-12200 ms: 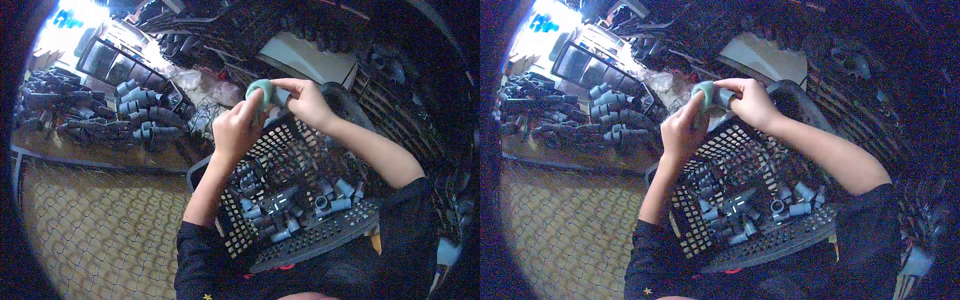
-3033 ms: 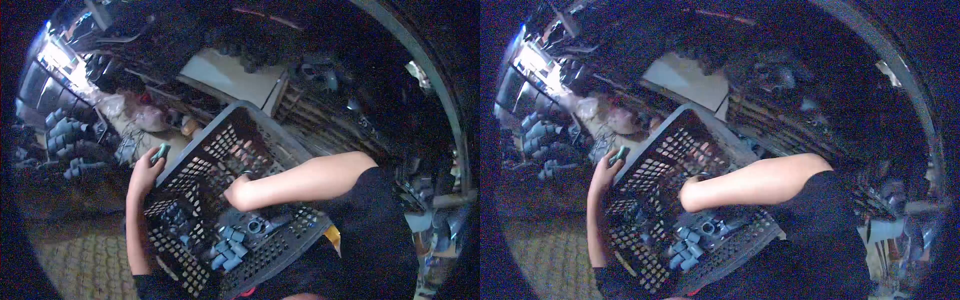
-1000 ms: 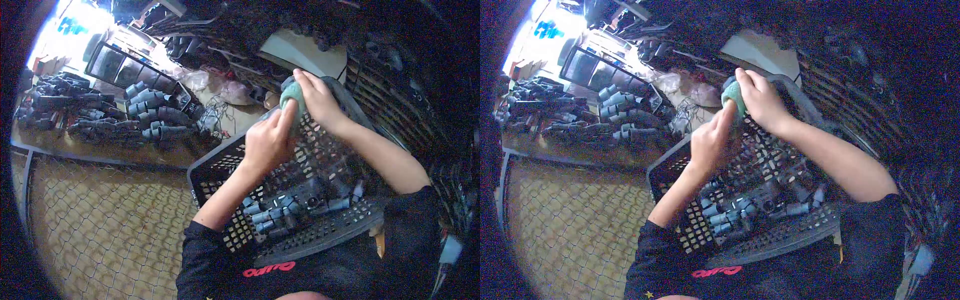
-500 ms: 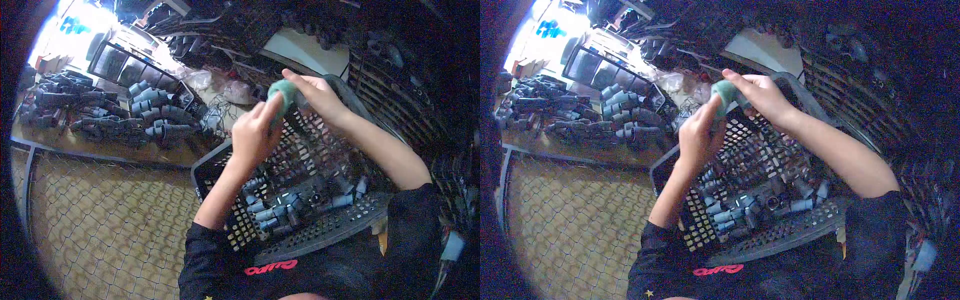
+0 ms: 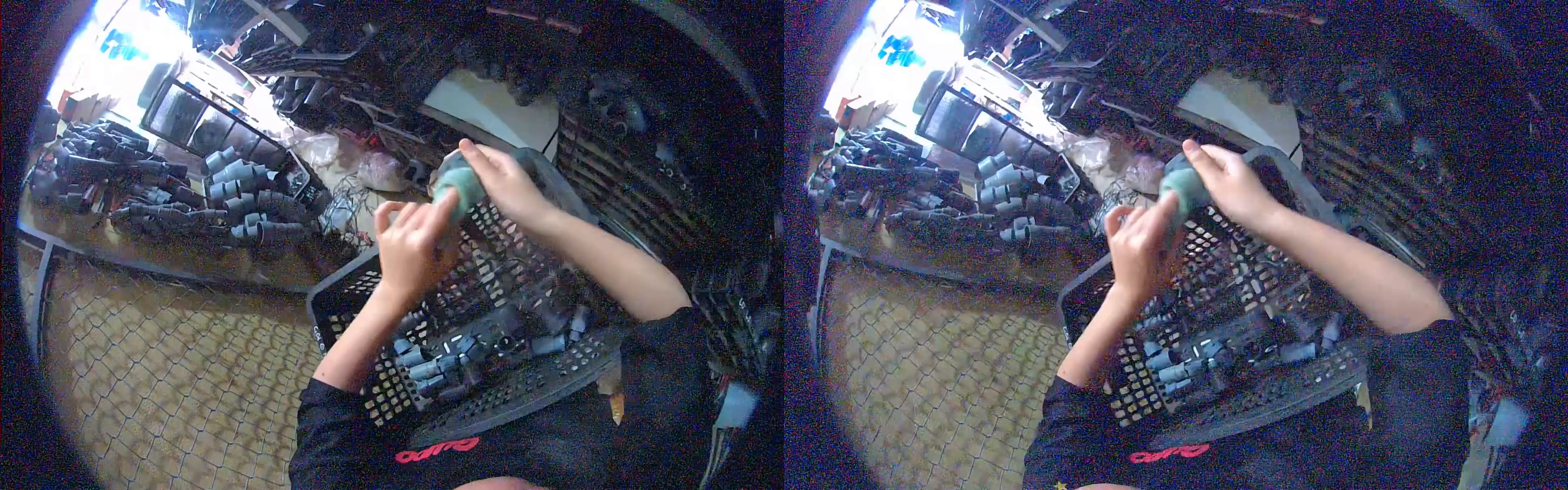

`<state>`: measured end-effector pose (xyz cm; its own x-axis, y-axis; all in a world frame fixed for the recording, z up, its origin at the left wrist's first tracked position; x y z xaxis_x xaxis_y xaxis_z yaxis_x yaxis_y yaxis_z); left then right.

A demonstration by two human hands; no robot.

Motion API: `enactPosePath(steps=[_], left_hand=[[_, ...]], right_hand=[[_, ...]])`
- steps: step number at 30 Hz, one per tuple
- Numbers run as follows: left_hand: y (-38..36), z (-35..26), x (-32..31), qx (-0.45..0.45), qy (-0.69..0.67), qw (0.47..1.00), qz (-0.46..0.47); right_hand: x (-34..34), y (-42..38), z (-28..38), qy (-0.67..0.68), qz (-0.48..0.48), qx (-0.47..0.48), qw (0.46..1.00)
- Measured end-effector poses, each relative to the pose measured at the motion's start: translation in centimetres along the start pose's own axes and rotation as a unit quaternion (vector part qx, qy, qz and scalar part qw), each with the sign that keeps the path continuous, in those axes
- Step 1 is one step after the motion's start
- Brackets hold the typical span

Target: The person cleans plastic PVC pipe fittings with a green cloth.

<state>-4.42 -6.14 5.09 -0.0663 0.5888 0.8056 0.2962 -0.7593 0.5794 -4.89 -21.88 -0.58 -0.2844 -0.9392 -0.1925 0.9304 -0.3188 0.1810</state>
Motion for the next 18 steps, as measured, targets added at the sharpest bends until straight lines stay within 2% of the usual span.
enactPosePath(steps=[1,2,3,4,5,6,10,14,16,18], left_hand=[[0.2,0.9,0.1,0.028,-0.019,0.999,-0.023],[0.3,1.4,0.1,0.051,-0.034,0.998,-0.017],[0.2,1.1,0.1,0.027,-0.024,0.999,-0.008],[0.0,0.7,0.1,0.003,-0.014,1.000,0.002],[-0.3,-0.1,-0.3,-0.035,-0.027,0.999,-0.025],[-0.7,-0.9,-0.9,-0.038,-0.037,0.998,0.025],[0.4,0.0,-0.1,-0.022,-0.028,0.999,-0.032],[-0.2,0.2,-0.3,-0.023,-0.049,0.997,-0.053],[-0.6,-0.9,-0.7,-0.020,-0.095,0.995,-0.018],[-0.5,-0.8,-0.7,-0.034,-0.115,0.993,-0.024]], right_hand=[[-0.5,-0.5,1.0,-0.020,-0.050,0.040,0.998],[-0.4,-0.5,0.3,-0.022,-0.043,0.010,0.999],[-0.3,-0.6,-0.3,-0.025,-0.036,-0.021,0.999],[-0.7,-0.5,0.2,-0.007,-0.036,-0.002,0.999],[-0.8,-0.4,0.4,0.017,-0.030,-0.016,0.999],[-0.7,-0.5,0.7,0.039,-0.022,-0.033,0.998],[-1.0,-1.2,2.5,0.034,0.033,-0.126,0.991],[-1.0,-1.3,3.0,0.015,0.046,-0.076,0.996],[-0.5,-0.6,1.9,-0.031,0.065,-0.079,0.994],[-0.6,-0.8,1.6,-0.005,0.049,-0.058,0.997]])
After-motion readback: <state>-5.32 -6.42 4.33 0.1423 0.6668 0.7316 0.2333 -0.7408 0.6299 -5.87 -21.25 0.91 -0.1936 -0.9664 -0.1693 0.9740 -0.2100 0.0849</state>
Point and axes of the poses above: each hand's wrist, its own y-axis towards the middle knuckle, its own x-axis out of the back of the hand, z = x × y, the point moved 5 cm from there along y, towards the middle knuckle, and after that the axes turned 2 degrees about -y, right-handed, at the moved point
